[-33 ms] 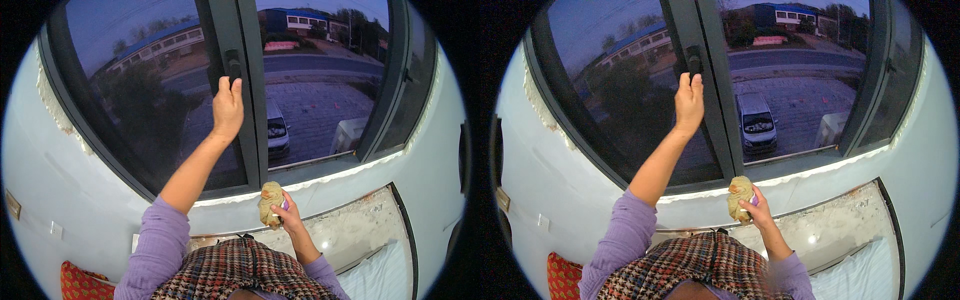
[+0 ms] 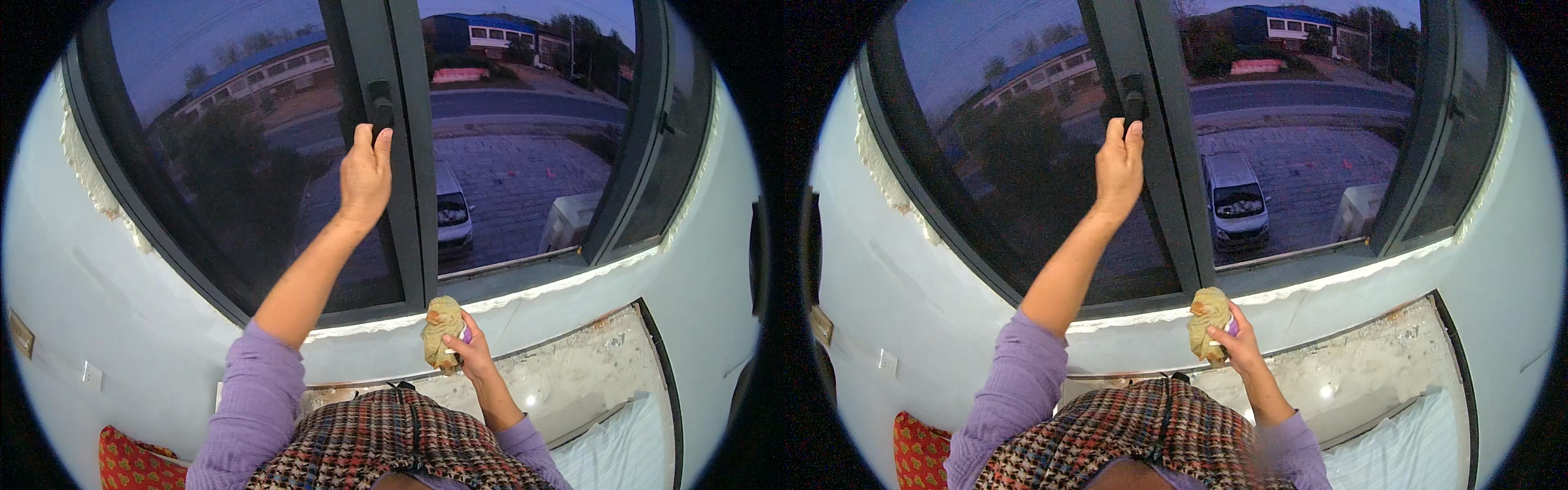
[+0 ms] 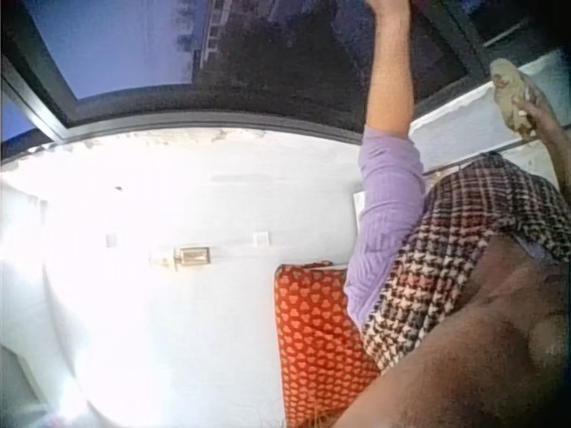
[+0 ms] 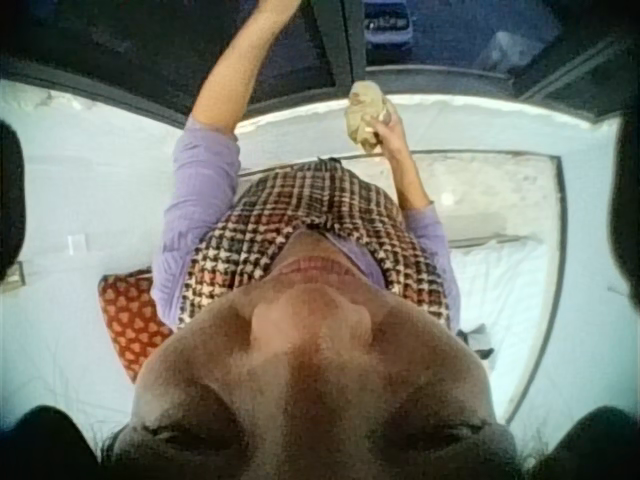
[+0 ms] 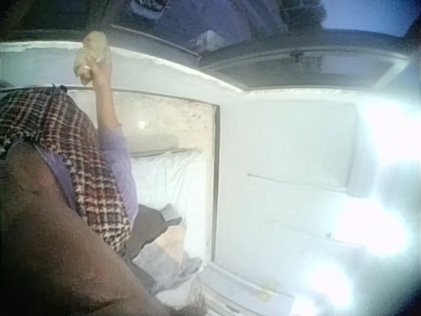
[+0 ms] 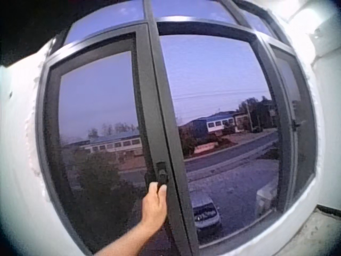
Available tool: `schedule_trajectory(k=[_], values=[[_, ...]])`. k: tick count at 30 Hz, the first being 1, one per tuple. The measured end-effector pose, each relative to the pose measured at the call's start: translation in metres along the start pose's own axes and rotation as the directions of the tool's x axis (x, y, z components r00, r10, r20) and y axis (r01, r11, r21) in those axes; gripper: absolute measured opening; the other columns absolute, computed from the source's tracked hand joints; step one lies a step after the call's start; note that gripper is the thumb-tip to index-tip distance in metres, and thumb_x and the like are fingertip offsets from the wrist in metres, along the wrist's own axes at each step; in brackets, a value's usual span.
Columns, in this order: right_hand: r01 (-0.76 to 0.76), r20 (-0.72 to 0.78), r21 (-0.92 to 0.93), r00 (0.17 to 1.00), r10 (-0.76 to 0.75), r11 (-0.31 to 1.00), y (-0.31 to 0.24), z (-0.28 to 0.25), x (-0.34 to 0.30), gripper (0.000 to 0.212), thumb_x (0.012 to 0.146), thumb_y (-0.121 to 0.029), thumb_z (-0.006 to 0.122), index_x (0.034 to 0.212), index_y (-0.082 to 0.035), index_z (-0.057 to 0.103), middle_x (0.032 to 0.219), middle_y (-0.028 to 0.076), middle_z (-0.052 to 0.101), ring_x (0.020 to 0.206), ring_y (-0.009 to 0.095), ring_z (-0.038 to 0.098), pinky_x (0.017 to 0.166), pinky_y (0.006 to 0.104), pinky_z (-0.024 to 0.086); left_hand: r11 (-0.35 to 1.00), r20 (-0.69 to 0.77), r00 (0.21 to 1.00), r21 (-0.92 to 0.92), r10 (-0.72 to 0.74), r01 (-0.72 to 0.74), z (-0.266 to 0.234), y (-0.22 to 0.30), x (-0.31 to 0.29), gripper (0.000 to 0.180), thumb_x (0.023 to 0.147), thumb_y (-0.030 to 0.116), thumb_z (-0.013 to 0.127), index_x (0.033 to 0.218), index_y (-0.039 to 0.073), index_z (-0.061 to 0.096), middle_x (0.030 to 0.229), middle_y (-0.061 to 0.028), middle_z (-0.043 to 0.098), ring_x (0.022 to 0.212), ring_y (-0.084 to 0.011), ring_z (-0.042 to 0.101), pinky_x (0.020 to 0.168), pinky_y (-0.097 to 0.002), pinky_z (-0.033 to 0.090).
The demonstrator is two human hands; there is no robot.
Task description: The person wipes a white cabinet surface, then cleans the window frame and glass, and finally wipes a floor lamp base using a cloth. The person opens and closes the window during the cleaning process.
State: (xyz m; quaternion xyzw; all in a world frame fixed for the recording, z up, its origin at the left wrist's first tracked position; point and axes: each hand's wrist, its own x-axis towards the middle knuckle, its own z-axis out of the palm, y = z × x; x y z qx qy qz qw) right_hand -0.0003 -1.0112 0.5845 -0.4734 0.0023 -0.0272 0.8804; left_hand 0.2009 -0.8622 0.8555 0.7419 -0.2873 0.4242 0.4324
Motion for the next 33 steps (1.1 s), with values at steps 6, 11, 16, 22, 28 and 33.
schedule_trajectory(k=[6, 11, 16, 22, 28, 33], values=[[0.016, -0.006, -0.034, 1.0, -0.016, 0.999, -0.006, -0.001, 0.003, 0.077, 0.082, 0.0, 0.076, 0.149, 0.001, 0.038, 0.133, 0.012, 0.058, 0.119, 0.02, 0.059, 0.101, 0.0345, 0.048, 0.732, 0.347, 0.893, 0.523, 0.286, -0.437, -0.066, 0.02, 0.05, 0.041, 0.094, 0.046, 0.063, 0.093, 0.007, 0.052, 0.076, -0.0164, 0.066, 0.068, -0.0372, 0.067, 0.054, -0.0464, 0.052], [0.037, 0.023, -0.025, 0.999, -0.036, 0.999, -0.005, 0.005, 0.005, 0.076, 0.082, -0.001, 0.076, 0.148, 0.001, 0.039, 0.132, 0.011, 0.058, 0.119, 0.02, 0.059, 0.103, 0.035, 0.047, 0.539, 0.559, 0.742, 0.522, 0.37, -0.661, -0.089, 0.022, 0.083, 0.041, 0.095, 0.048, 0.061, 0.09, 0.008, 0.049, 0.074, -0.0132, 0.064, 0.071, -0.0358, 0.067, 0.057, -0.0445, 0.053], [0.055, 0.022, -0.012, 0.998, -0.055, 0.998, -0.009, 0.006, 0.003, 0.073, 0.083, 0.001, 0.074, 0.148, 0.0, 0.04, 0.132, 0.011, 0.059, 0.119, 0.02, 0.059, 0.102, 0.035, 0.048, 0.528, 0.597, 0.701, 0.479, 0.39, -0.701, -0.116, 0.053, 0.063, 0.039, 0.096, 0.046, 0.06, 0.091, 0.008, 0.054, 0.077, -0.0122, 0.067, 0.07, -0.0331, 0.069, 0.057, -0.0404, 0.054], [0.057, 0.008, 0.006, 0.998, -0.057, 0.998, -0.015, 0.003, 0.005, 0.074, 0.084, 0.001, 0.073, 0.149, -0.002, 0.039, 0.134, 0.012, 0.058, 0.119, 0.021, 0.059, 0.101, 0.0353, 0.049, 0.587, 0.561, 0.668, 0.355, 0.489, -0.728, -0.166, 0.098, 0.026, 0.034, 0.082, 0.03, 0.078, 0.083, 0.008, 0.052, 0.069, -0.0086, 0.057, 0.057, -0.027, 0.059, 0.052, -0.0358, 0.047], [0.063, 0.058, 0.02, 0.996, -0.064, 0.998, -0.011, 0.012, 0.002, 0.072, 0.085, -0.001, 0.073, 0.149, -0.001, 0.04, 0.135, 0.012, 0.057, 0.122, 0.02, 0.057, 0.103, 0.0334, 0.047, 0.606, 0.514, 0.642, 0.265, 0.569, -0.75, -0.217, 0.109, 0.0, 0.05, 0.077, 0.047, 0.08, 0.08, 0.003, 0.056, 0.063, -0.0066, 0.044, 0.05, -0.0193, 0.047, 0.046, -0.0312, 0.035], [0.037, 0.05, 0.056, 0.998, -0.039, 0.998, 0.007, 0.009, -0.002, 0.073, 0.084, -0.003, 0.074, 0.148, 0.0, 0.04, 0.136, 0.012, 0.056, 0.123, 0.021, 0.056, 0.104, 0.0336, 0.046, 0.62, 0.426, 0.683, 0.3, 0.593, -0.725, -0.236, 0.103, -0.016, 0.068, 0.083, 0.07, 0.063, 0.078, 0.002, 0.055, 0.061, -0.0053, 0.042, 0.049, -0.0178, 0.043, 0.046, -0.0296, 0.03]])
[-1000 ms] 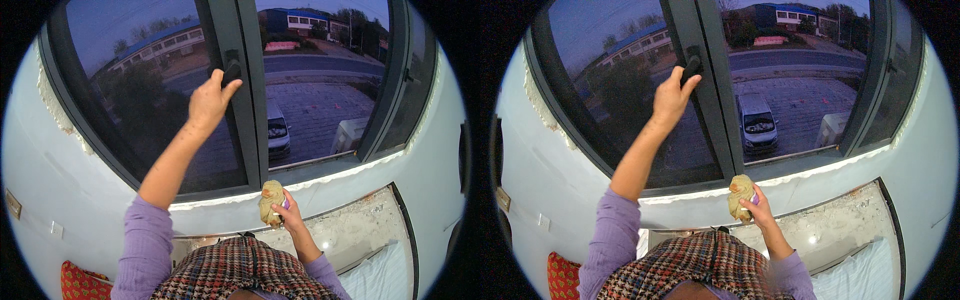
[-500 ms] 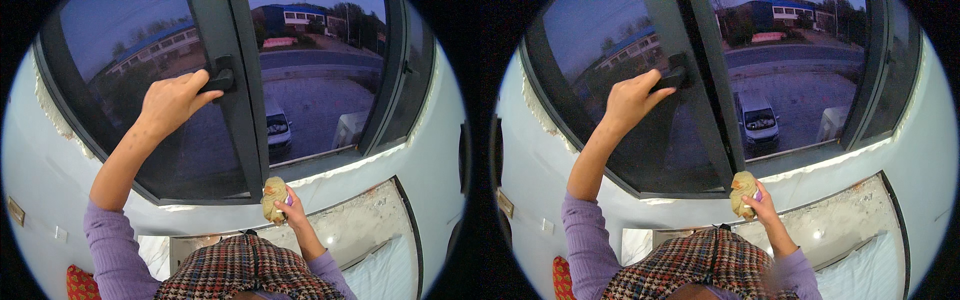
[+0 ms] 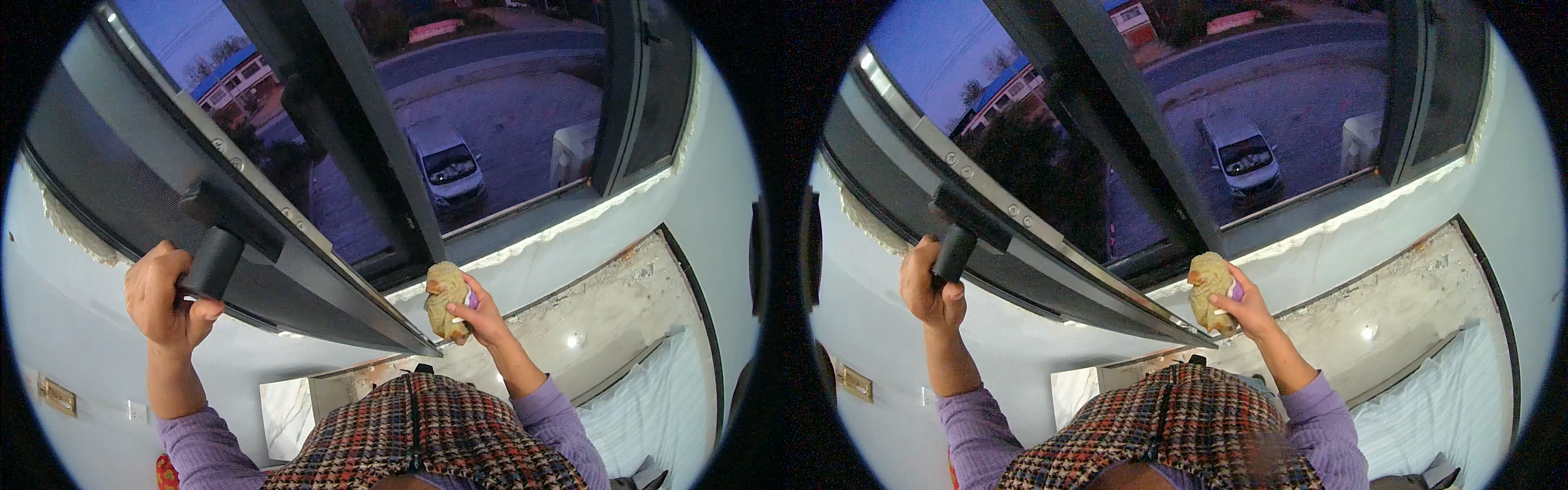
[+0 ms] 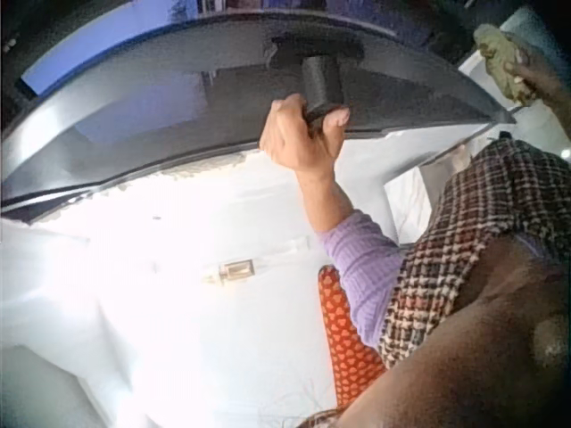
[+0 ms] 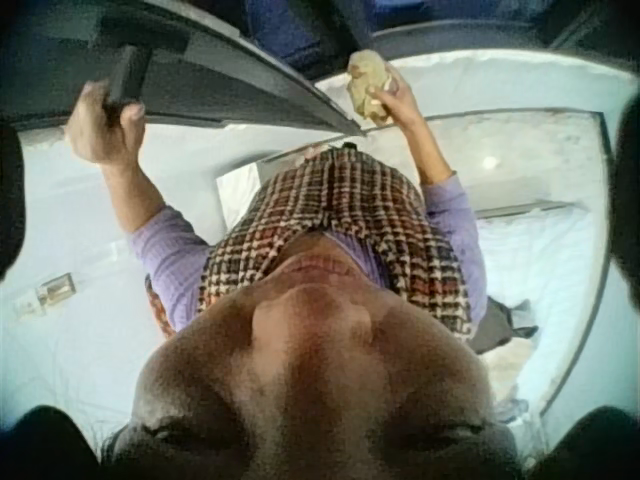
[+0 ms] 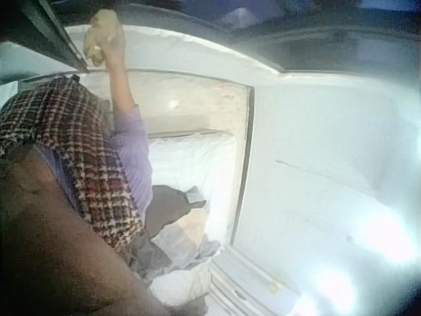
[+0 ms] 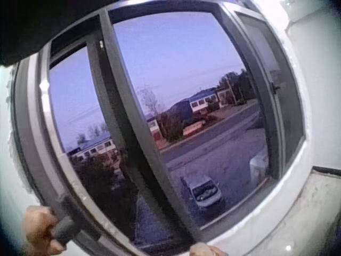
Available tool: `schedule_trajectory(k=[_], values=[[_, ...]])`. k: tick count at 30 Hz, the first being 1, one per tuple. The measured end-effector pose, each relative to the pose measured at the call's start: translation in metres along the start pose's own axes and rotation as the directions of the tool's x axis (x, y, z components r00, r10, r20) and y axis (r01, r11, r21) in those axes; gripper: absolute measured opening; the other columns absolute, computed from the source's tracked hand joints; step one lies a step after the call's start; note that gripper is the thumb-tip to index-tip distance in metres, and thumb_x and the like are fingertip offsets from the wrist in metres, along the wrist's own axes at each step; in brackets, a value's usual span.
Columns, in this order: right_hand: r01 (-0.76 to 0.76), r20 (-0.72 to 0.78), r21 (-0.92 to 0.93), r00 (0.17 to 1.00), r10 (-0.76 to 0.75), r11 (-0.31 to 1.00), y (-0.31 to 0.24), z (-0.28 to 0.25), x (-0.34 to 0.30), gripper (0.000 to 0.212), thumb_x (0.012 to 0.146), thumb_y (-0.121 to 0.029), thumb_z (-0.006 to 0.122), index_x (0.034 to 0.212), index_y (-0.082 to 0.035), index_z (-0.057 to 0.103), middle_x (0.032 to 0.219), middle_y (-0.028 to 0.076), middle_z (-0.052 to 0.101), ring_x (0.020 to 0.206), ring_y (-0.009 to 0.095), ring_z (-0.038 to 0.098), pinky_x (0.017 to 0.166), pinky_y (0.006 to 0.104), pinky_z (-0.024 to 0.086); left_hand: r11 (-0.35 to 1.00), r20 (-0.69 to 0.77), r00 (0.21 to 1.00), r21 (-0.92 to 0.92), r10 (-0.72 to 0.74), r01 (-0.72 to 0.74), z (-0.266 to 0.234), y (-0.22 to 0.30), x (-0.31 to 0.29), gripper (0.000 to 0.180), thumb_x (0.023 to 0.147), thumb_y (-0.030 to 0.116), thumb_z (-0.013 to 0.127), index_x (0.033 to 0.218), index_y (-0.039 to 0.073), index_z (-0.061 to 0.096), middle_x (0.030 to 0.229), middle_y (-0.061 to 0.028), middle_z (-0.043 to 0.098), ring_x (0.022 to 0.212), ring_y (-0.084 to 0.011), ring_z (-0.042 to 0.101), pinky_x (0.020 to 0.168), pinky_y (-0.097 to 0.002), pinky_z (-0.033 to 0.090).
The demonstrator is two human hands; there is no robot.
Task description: The person wipes a white cabinet surface, then cleans the window frame and glass, and finally wipes a floor lamp base using a cloth. The person opens and closes the window during the cleaning process.
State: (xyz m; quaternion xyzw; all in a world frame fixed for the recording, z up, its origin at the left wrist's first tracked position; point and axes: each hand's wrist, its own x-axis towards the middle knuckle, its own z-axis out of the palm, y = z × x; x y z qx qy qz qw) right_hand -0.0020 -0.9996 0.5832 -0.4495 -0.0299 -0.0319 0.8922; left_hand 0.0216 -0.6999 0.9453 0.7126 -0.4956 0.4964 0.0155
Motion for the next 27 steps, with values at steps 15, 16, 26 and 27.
schedule_trajectory(k=[15, 16, 26, 27], values=[[-0.069, -0.056, 0.01, 0.996, 0.07, 0.998, 0.006, -0.003, -0.024, 0.073, 0.084, 0.0, 0.073, 0.149, -0.001, 0.04, 0.133, 0.011, 0.059, 0.118, 0.02, 0.06, 0.101, 0.0343, 0.049, 0.957, -0.002, 0.973, -0.181, -0.229, 0.225, -0.035, -0.002, -0.069, 0.097, 0.081, 0.079, 0.059, 0.106, -0.015, 0.053, 0.104, -0.0319, 0.058, 0.091, -0.0402, 0.061, 0.081, -0.047, 0.05], [-0.106, -0.043, 0.031, 0.993, 0.107, 0.994, 0.006, -0.005, -0.024, 0.073, 0.084, 0.0, 0.073, 0.149, -0.001, 0.039, 0.133, 0.011, 0.059, 0.118, 0.02, 0.059, 0.102, 0.0343, 0.049, 0.934, 0.047, 0.953, -0.188, -0.3, 0.304, -0.044, -0.003, -0.082, 0.104, 0.08, 0.08, 0.058, 0.114, -0.018, 0.051, 0.117, -0.0386, 0.059, 0.103, -0.0449, 0.063, 0.091, -0.0512, 0.053], [-0.276, 0.413, -0.065, 0.868, 0.277, 0.959, -0.005, -0.025, 0.034, 0.074, 0.083, 0.005, 0.07, 0.15, 0.0, 0.038, 0.141, 0.013, 0.051, 0.128, 0.022, 0.051, 0.103, 0.0346, 0.047, 0.69, -0.333, 0.604, -0.371, -0.724, 0.622, -0.057, 0.104, -0.068, 0.086, 0.08, 0.076, 0.063, 0.121, 0.0, 0.059, 0.109, -0.0089, 0.068, 0.096, -0.018, 0.066, 0.087, -0.0334, 0.053], [-0.281, 0.459, -0.083, 0.841, 0.287, 0.956, 0.008, -0.028, 0.04, 0.074, 0.083, 0.005, 0.07, 0.15, 0.0, 0.038, 0.142, 0.013, 0.05, 0.129, 0.023, 0.051, 0.103, 0.035, 0.048, 0.686, -0.309, 0.614, -0.378, -0.726, 0.621, -0.065, 0.111, -0.085, 0.094, 0.078, 0.082, 0.057, 0.125, 0.0, 0.057, 0.113, -0.0095, 0.066, 0.098, -0.018, 0.065, 0.086, -0.0336, 0.054]])
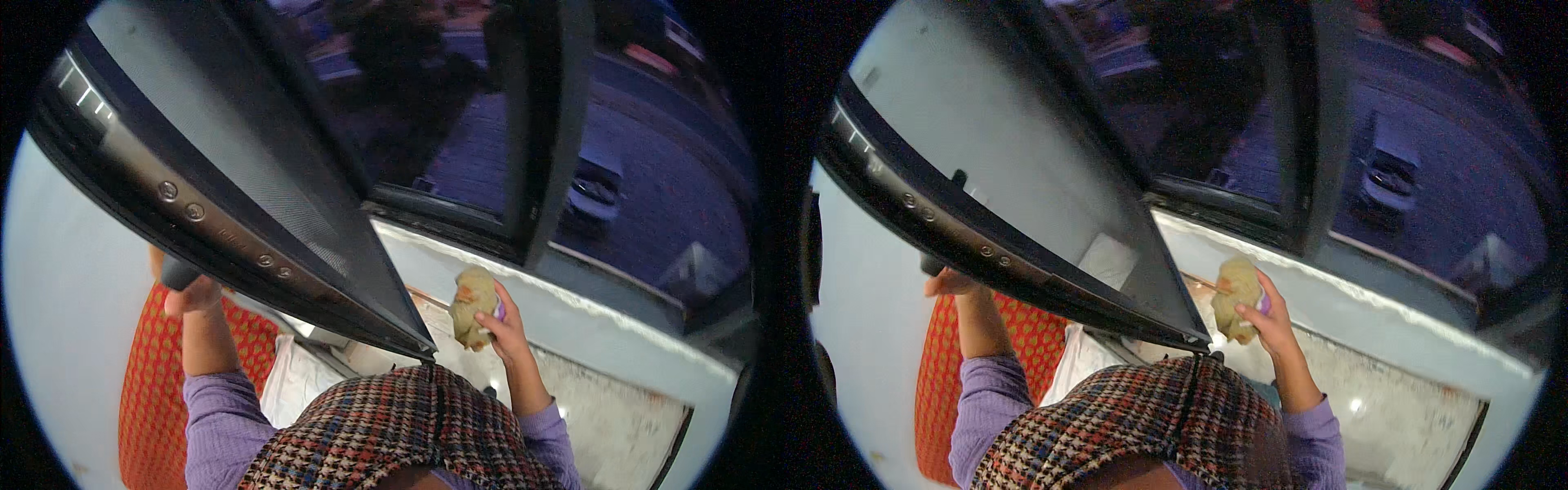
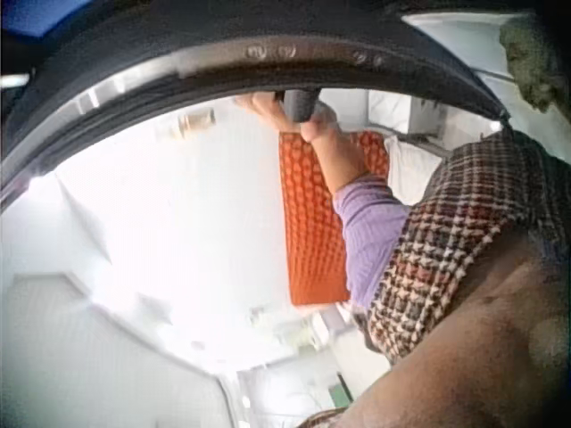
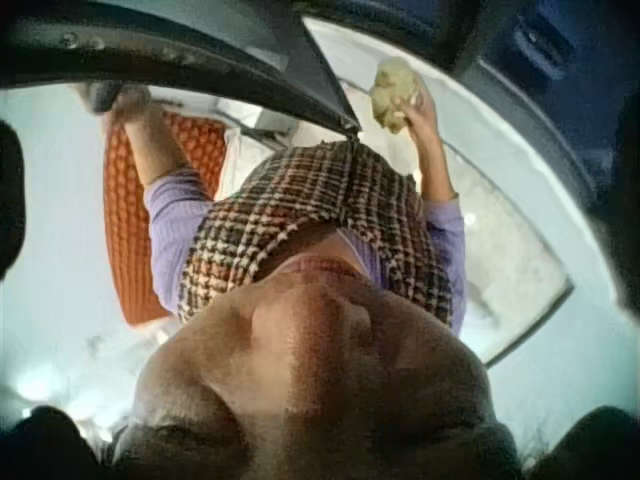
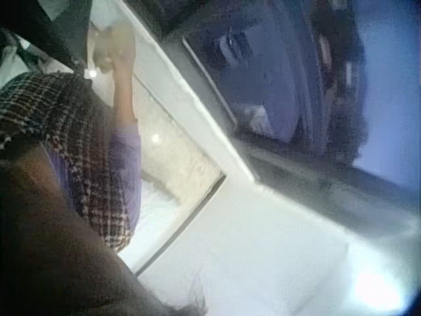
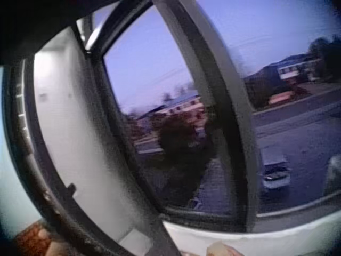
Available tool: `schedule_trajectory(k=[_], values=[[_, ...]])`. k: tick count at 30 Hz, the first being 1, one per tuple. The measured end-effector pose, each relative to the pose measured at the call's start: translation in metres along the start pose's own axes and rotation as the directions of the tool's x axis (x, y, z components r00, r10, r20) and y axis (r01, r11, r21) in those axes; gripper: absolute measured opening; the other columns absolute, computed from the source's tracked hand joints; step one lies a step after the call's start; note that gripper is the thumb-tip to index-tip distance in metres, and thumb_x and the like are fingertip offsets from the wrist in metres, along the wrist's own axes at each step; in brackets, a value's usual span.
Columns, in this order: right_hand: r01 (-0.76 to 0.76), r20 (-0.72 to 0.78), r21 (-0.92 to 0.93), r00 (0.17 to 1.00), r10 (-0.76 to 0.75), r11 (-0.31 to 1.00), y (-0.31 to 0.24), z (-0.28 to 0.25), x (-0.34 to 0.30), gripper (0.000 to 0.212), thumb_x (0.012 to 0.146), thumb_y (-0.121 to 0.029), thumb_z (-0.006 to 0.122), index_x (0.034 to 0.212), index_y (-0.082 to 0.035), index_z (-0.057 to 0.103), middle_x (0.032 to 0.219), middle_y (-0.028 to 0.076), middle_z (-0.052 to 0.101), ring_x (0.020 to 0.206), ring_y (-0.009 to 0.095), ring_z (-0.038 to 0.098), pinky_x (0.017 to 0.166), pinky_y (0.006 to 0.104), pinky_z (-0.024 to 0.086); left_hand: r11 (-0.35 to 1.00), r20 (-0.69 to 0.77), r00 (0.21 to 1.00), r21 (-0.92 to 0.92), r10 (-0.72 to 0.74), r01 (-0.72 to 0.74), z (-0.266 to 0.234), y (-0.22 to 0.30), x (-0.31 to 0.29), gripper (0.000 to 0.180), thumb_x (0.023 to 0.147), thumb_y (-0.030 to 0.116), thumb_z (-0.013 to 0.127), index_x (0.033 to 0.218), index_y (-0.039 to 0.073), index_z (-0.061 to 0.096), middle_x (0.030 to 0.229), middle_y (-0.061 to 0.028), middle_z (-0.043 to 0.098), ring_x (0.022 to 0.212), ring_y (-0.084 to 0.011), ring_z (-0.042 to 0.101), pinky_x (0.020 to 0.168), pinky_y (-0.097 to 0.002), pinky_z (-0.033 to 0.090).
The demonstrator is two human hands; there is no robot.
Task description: The person wipes a white cabinet surface, then cleans the window frame and glass, and finally wipes a floor lamp base using a cloth. The person opens and closes the window during the cleaning process.
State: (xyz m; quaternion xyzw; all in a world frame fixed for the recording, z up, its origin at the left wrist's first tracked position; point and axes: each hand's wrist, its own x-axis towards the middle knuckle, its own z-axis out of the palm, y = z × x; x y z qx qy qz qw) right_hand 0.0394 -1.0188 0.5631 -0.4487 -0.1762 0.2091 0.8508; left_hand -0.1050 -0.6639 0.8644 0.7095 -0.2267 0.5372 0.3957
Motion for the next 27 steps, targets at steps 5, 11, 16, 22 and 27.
schedule_trajectory(k=[5, 11, 16, 22, 27], values=[[-0.306, 0.114, 0.115, 0.949, 0.293, 0.945, 0.017, -0.011, -0.002, 0.08, 0.081, 0.002, 0.075, 0.151, -0.001, 0.036, 0.142, 0.012, 0.049, 0.128, 0.026, 0.052, 0.106, 0.0405, 0.048, 0.892, -0.144, 0.948, 0.322, -0.285, 0.317, -0.05, 0.076, -0.04, 0.108, 0.079, 0.09, 0.044, 0.139, 0.0, 0.047, 0.123, -0.0113, 0.061, 0.108, -0.0206, 0.061, 0.089, -0.0347, 0.051], [-0.221, 0.39, 0.031, 0.901, 0.191, 0.975, 0.033, -0.02, 0.031, 0.073, 0.078, 0.0, 0.074, 0.143, 0.005, 0.042, 0.131, 0.013, 0.058, 0.121, 0.025, 0.058, 0.105, 0.0394, 0.046, 0.865, -0.281, 0.946, 0.421, -0.161, 0.272, 0.015, 0.114, -0.046, 0.111, 0.084, 0.082, 0.049, 0.157, 0.004, 0.018, 0.155, -0.0183, 0.031, 0.143, -0.0305, 0.033, 0.115, -0.0463, 0.029], [-0.355, 0.444, 0.167, 0.86, 0.252, 0.92, 0.073, -0.018, 0.056, 0.066, 0.083, -0.006, 0.076, 0.141, 0.0, 0.046, 0.126, 0.014, 0.062, 0.112, 0.027, 0.063, 0.088, 0.0381, 0.057, 0.869, -0.383, 0.888, 0.314, -0.253, 0.383, 0.072, 0.135, -0.067, 0.121, 0.081, 0.056, 0.077, 0.159, 0.008, -0.002, 0.159, -0.0236, 0.018, 0.144, -0.0362, 0.031, 0.115, -0.0501, 0.03], [-0.399, 0.5, 0.121, 0.815, 0.292, 0.909, 0.074, 0.004, 0.066, 0.067, 0.083, -0.003, 0.075, 0.143, -0.001, 0.044, 0.13, 0.014, 0.059, 0.115, 0.028, 0.061, 0.089, 0.0386, 0.057, 0.65, -0.277, 0.881, 0.598, -0.382, 0.47, 0.083, 0.104, -0.105, 0.103, 0.077, 0.015, 0.086, 0.153, 0.001, 0.018, 0.151, -0.0211, 0.037, 0.14, -0.0307, 0.041, 0.111, -0.0433, 0.04], [-0.388, 0.501, 0.1, 0.815, 0.29, 0.916, 0.109, -0.016, 0.083, 0.07, 0.083, -0.005, 0.076, 0.144, -0.002, 0.043, 0.133, 0.014, 0.057, 0.117, 0.028, 0.06, 0.091, 0.0391, 0.055, 0.688, -0.318, 0.891, 0.566, -0.325, 0.453, 0.062, 0.096, -0.106, 0.085, 0.08, 0.007, 0.081, 0.147, 0.0, 0.03, 0.145, -0.0174, 0.049, 0.133, -0.0261, 0.051, 0.108, -0.0406, 0.043]])
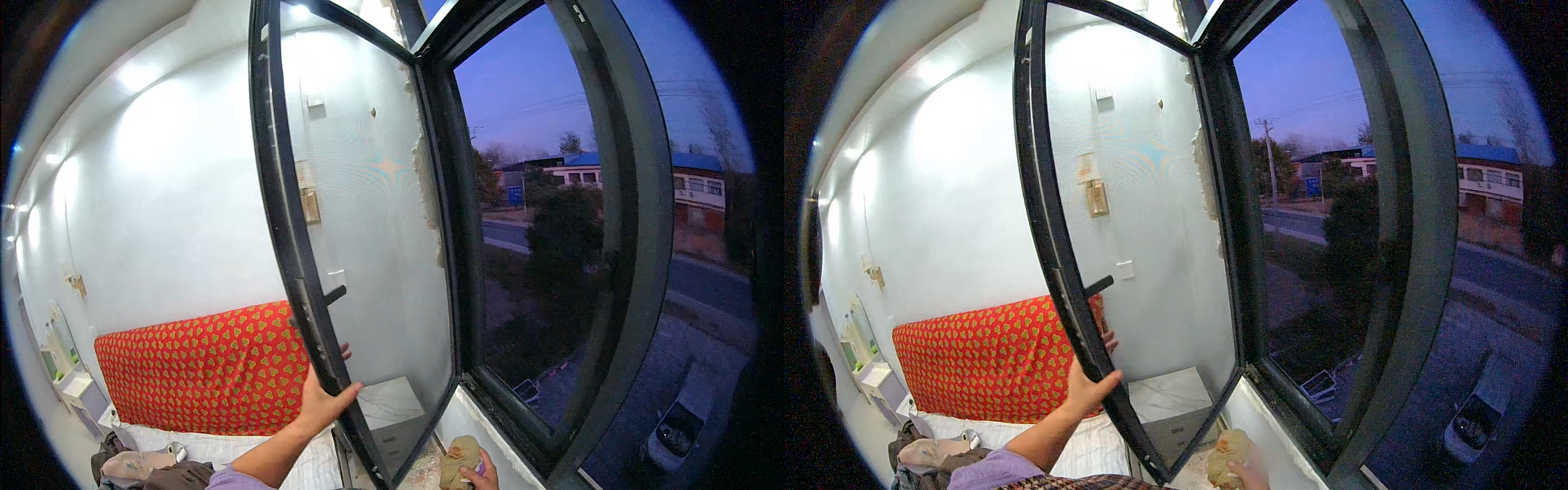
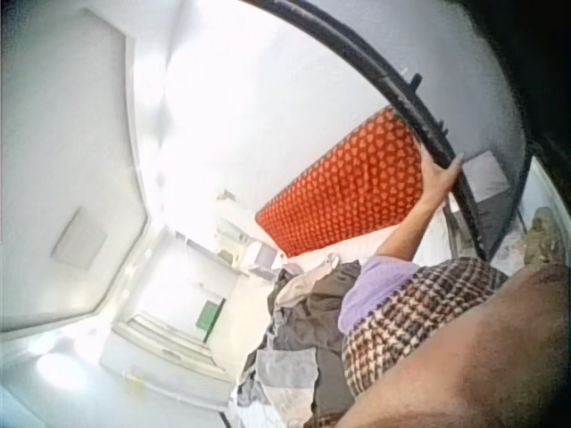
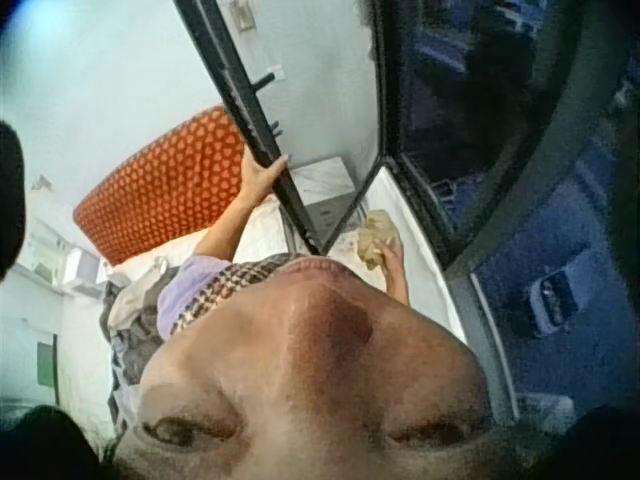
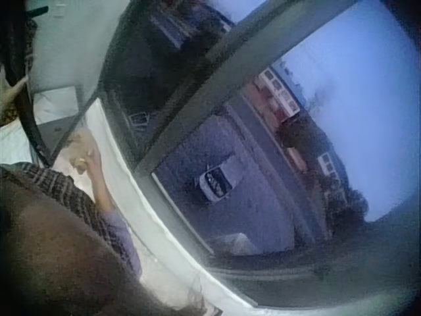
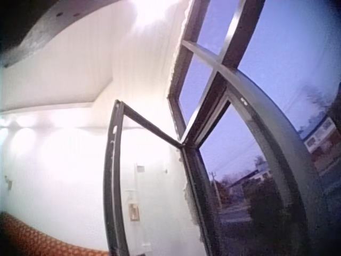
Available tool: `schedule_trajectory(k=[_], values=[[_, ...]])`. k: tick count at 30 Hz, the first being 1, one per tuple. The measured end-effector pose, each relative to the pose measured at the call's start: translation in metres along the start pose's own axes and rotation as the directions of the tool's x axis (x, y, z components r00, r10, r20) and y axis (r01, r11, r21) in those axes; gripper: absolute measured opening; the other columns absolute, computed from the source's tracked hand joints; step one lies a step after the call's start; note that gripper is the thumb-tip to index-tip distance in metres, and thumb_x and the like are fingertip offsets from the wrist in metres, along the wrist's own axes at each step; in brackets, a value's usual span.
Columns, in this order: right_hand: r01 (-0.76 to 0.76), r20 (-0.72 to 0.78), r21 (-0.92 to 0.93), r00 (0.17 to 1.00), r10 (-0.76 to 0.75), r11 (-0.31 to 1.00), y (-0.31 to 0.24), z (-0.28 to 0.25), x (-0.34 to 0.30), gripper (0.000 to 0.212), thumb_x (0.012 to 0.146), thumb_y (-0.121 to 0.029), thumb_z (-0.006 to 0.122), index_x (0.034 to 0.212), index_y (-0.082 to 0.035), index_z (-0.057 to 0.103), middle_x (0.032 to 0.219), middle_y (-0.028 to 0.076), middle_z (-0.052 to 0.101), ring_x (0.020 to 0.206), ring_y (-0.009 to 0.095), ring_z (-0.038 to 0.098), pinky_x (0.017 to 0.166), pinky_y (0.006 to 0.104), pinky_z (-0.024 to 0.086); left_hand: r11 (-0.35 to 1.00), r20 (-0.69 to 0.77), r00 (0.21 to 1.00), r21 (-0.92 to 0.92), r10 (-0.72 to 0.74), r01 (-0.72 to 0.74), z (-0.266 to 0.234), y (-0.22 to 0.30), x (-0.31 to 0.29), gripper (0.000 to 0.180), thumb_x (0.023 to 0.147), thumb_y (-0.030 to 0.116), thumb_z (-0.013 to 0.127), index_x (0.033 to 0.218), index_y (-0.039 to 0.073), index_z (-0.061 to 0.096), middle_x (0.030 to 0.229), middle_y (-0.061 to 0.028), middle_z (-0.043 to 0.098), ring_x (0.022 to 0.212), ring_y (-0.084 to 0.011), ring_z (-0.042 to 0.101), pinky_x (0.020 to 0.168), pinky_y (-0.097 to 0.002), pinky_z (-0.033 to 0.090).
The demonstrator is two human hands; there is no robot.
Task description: The person wipes a white cabinet surface, then cleans the window frame and glass, and finally wipes a floor lamp base using a cloth. The person opens and closes the window during the cleaning process.
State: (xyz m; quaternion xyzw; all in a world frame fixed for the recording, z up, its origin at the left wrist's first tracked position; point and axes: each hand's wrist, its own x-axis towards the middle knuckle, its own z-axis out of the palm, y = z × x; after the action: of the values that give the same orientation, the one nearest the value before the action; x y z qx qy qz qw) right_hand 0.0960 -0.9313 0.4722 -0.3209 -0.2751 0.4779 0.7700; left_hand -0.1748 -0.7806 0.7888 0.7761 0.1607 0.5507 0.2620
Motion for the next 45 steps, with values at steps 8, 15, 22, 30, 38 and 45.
schedule_trajectory(k=[8, 15, 22, 30, 38, 45], values=[[-0.041, -0.001, -0.012, 0.999, 0.041, 0.999, -0.021, 0.015, -0.015, 0.07, 0.083, -0.007, 0.076, 0.144, -0.001, 0.043, 0.132, 0.013, 0.058, 0.118, 0.026, 0.059, 0.097, 0.0392, 0.053, 0.979, -0.39, 0.898, -0.064, -0.203, 0.194, -0.077, -0.049, 0.013, 0.032, 0.089, 0.008, 0.074, 0.115, -0.001, 0.058, 0.107, -0.008, 0.069, 0.093, -0.0145, 0.066, 0.079, -0.0288, 0.054], [0.044, 0.01, -0.042, 0.999, -0.044, 0.998, -0.024, 0.028, -0.03, 0.067, 0.083, -0.006, 0.076, 0.142, -0.001, 0.045, 0.128, 0.013, 0.062, 0.114, 0.025, 0.062, 0.093, 0.0379, 0.054, 0.967, -0.322, 0.919, -0.187, -0.229, 0.175, -0.124, -0.106, 0.046, 0.029, 0.093, 0.011, 0.071, 0.117, 0.004, 0.056, 0.1, -0.0039, 0.066, 0.089, -0.0138, 0.065, 0.076, -0.0284, 0.054], [-0.02, 0.005, -0.058, 1.0, 0.02, 0.998, -0.023, 0.028, -0.048, 0.063, 0.083, -0.006, 0.075, 0.14, -0.001, 0.047, 0.126, 0.013, 0.063, 0.109, 0.024, 0.064, 0.088, 0.0359, 0.056, 0.976, -0.434, 0.875, -0.074, -0.215, 0.203, -0.175, -0.198, 0.084, 0.029, 0.094, 0.015, 0.071, 0.116, 0.002, 0.059, 0.097, -0.0009, 0.063, 0.087, -0.0109, 0.062, 0.074, -0.0267, 0.051], [-0.017, -0.059, -0.113, 0.998, 0.01, 0.993, -0.031, 0.043, -0.071, 0.071, 0.081, -0.009, 0.077, 0.143, 0.0, 0.045, 0.131, 0.014, 0.061, 0.118, 0.025, 0.06, 0.098, 0.0377, 0.051, 0.904, -0.505, 0.853, 0.292, -0.13, 0.311, -0.205, -0.281, 0.129, 0.046, 0.096, 0.028, 0.067, 0.131, 0.001, 0.054, 0.116, -0.0166, 0.068, 0.106, -0.0291, 0.065, 0.091, -0.0374, 0.05], [-0.013, -0.182, -0.215, 0.983, -0.027, 0.977, -0.06, 0.089, -0.076, 0.075, 0.078, 0.002, 0.072, 0.146, 0.003, 0.041, 0.136, 0.015, 0.056, 0.125, 0.024, 0.056, 0.107, 0.0376, 0.044, 0.836, -0.426, 0.882, 0.393, -0.204, 0.384, -0.22, -0.309, 0.163, 0.05, 0.097, 0.036, 0.063, 0.133, 0.003, 0.051, 0.121, -0.0224, 0.065, 0.115, -0.0378, 0.062, 0.097, -0.0436, 0.047], [-0.034, -0.187, -0.306, 0.982, -0.025, 0.952, -0.062, 0.09, -0.078, 0.076, 0.08, 0.0, 0.072, 0.148, 0.004, 0.038, 0.139, 0.016, 0.055, 0.128, 0.025, 0.054, 0.11, 0.0379, 0.041, 0.819, -0.352, 0.925, 0.483, -0.142, 0.31, -0.235, -0.353, 0.186, 0.057, 0.098, 0.043, 0.06, 0.126, -0.006, 0.048, 0.116, -0.0298, 0.063, 0.112, -0.043, 0.061, 0.095, -0.0461, 0.047]])
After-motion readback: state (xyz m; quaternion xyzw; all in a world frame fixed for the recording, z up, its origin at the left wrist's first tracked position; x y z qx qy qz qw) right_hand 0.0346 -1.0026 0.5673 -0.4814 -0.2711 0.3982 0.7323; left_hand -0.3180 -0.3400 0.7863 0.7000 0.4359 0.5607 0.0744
